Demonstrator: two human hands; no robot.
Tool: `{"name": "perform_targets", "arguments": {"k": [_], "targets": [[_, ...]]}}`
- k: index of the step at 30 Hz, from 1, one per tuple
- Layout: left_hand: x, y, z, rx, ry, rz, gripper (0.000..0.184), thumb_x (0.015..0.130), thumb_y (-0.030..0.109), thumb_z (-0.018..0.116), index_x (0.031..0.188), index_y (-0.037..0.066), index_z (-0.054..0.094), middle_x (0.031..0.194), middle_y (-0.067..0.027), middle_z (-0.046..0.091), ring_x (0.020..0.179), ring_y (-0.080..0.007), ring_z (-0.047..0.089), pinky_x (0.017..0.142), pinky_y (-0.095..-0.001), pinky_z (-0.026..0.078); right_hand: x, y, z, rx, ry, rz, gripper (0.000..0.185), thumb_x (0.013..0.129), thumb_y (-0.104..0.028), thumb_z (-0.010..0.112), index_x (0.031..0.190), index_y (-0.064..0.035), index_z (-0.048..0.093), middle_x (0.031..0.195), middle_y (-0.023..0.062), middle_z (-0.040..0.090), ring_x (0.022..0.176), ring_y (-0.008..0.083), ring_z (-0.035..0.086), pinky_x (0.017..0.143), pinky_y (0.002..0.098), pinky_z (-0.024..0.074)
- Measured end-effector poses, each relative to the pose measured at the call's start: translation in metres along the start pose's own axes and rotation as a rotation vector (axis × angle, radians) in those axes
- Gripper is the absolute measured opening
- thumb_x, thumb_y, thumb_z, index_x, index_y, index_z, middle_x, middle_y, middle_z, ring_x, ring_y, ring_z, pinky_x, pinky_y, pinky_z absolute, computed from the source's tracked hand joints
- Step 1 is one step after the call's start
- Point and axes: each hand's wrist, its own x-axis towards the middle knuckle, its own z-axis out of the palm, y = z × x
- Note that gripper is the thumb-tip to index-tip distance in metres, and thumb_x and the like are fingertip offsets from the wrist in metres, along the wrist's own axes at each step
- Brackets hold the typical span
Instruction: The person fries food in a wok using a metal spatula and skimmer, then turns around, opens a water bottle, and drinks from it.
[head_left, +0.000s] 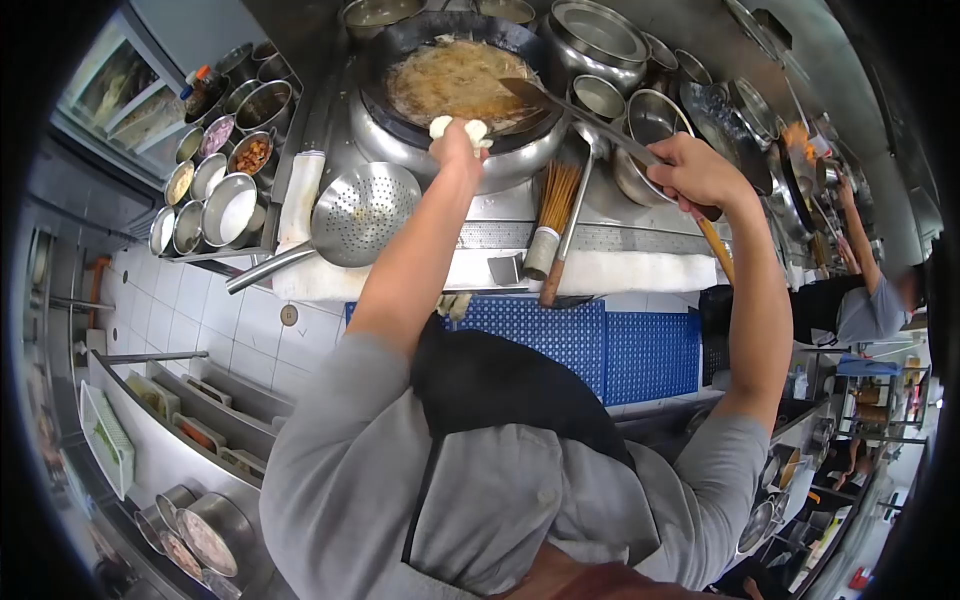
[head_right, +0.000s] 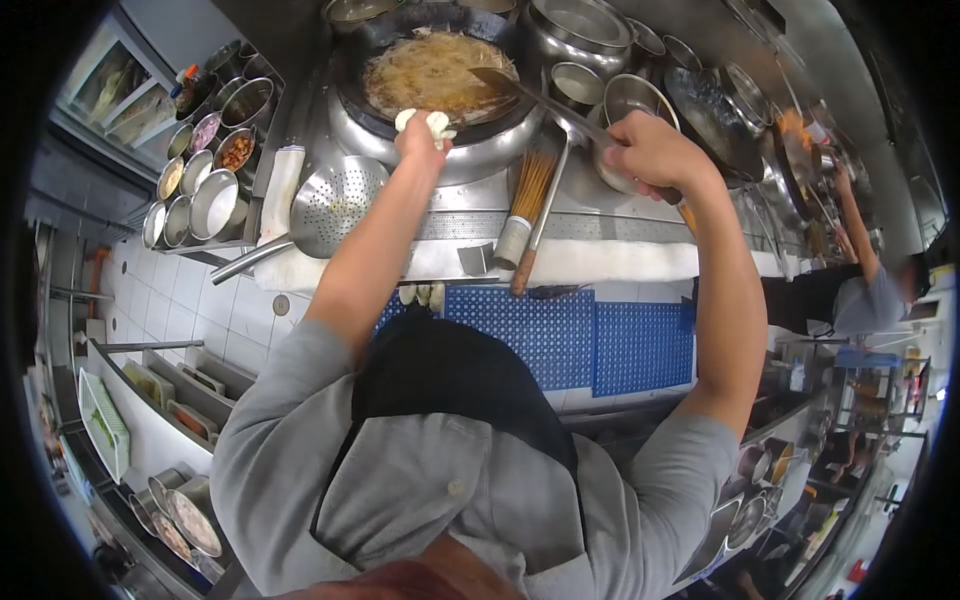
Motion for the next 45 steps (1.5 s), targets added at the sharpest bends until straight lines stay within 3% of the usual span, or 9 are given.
{"name": "perform_targets", "arguments": {"k": [7,12,17,21,24,27,39,41,45], "targets": [[-0.016,0.004,0.006,-0.014,-0.054,-0.014,0.033,0.082,0.018,0.066,0.108,0.0,0.06,0.091,-0.0135,0.066,0.065,-0.0257,0.062,0.043,-0.036,0.043,0.027,0.028,0.009,0.199,0.12,-0.118,0.017,0.092,-0.011,0.059,0.083,0.0027,0.058,0.06,0.002,0.053,0.04,0.0105,0.05,0.038,0.0285,0.0398],[-0.018,0.011,0.006,0.024,-0.097,-0.099,0.029,0.091,0.027,0.061,0.113,0.009,0.057,0.104,-0.0098,0.064,0.082,-0.0242,0.06,0.054,-0.035,0.045,0.106,0.008,0.057,0.179,0.287,-0.057,0.024,0.089,-0.017,0.063,0.084,0.0056,0.063,0.06,0.0135,0.062,0.046,0.0222,0.062,0.047,0.038,0.0484],[-0.002,0.002,-0.004,0.03,-0.06,-0.06,0.029,0.086,0.022,0.064,0.111,0.008,0.058,0.097,-0.0102,0.065,0.074,-0.0244,0.061,0.048,-0.0348,0.043,0.128,-0.008,0.062,0.037,0.332,-0.152,0.025,0.088,-0.02,0.064,0.087,0.005,0.066,0.062,0.0191,0.065,0.054,0.0278,0.067,0.057,0.0415,0.0526],[-0.015,0.017,0.006,-0.011,-0.074,-0.071,0.031,0.085,0.021,0.064,0.111,0.005,0.057,0.094,-0.0119,0.066,0.067,-0.0239,0.061,0.046,-0.0344,0.042,0.085,-0.011,0.059,0.639,0.249,-0.122,0.046,0.089,-0.009,0.062,0.134,-0.0056,0.055,0.072,0.0097,0.065,0.049,0.0155,0.059,0.046,0.0305,0.0482],[-0.014,0.008,-0.003,0.011,-0.092,-0.029,0.032,0.086,0.021,0.063,0.113,0.005,0.057,0.094,-0.0111,0.065,0.068,-0.0236,0.06,0.045,-0.0341,0.042,0.066,-0.009,0.04,0.936,0.117,-0.202,0.067,0.087,0.003,0.059,0.149,-0.0107,0.038,0.075,0.0079,0.063,0.05,0.0113,0.055,0.043,0.0253,0.0452],[-0.005,0.006,-0.001,-0.01,-0.085,-0.101,0.032,0.086,0.021,0.063,0.112,0.005,0.057,0.094,-0.0107,0.065,0.069,-0.0228,0.061,0.045,-0.0341,0.042,0.056,0.005,0.034,1.074,0.071,-0.217,0.064,0.086,0.005,0.056,0.147,-0.0016,0.037,0.075,0.0107,0.065,0.048,0.0104,0.056,0.038,0.0228,0.0433],[-0.004,-0.002,0.001,0.002,-0.106,-0.037,0.031,0.083,0.022,0.066,0.108,0.006,0.058,0.094,-0.0106,0.065,0.071,-0.0233,0.06,0.048,-0.0361,0.042,0.015,0.001,0.012,1.073,0.032,-0.227,0.055,0.086,0.0,0.051,0.141,0.0025,0.045,0.081,0.013,0.066,0.054,0.0098,0.056,0.042,0.0237,0.0445],[-0.011,0.0,0.001,0.007,-0.094,-0.035,0.03,0.083,0.022,0.065,0.108,0.006,0.058,0.095,-0.0104,0.065,0.072,-0.0232,0.06,0.049,-0.0363,0.043,0.01,-0.011,0.001,1.004,0.05,-0.113,0.033,0.086,-0.007,0.05,0.115,0.0007,0.064,0.079,0.0087,0.066,0.056,0.0073,0.054,0.046,0.0203,0.0423],[-0.005,-0.001,-0.003,0.029,-0.137,-0.045,0.029,0.084,0.023,0.065,0.107,0.007,0.059,0.095,-0.0102,0.065,0.072,-0.0231,0.061,0.048,-0.036,0.044,0.003,-0.019,-0.02,0.895,0.117,-0.077,0.027,0.088,-0.017,0.053,0.103,-0.0003,0.067,0.081,0.0073,0.066,0.056,0.0068,0.055,0.043,0.0186,0.0423]]}}
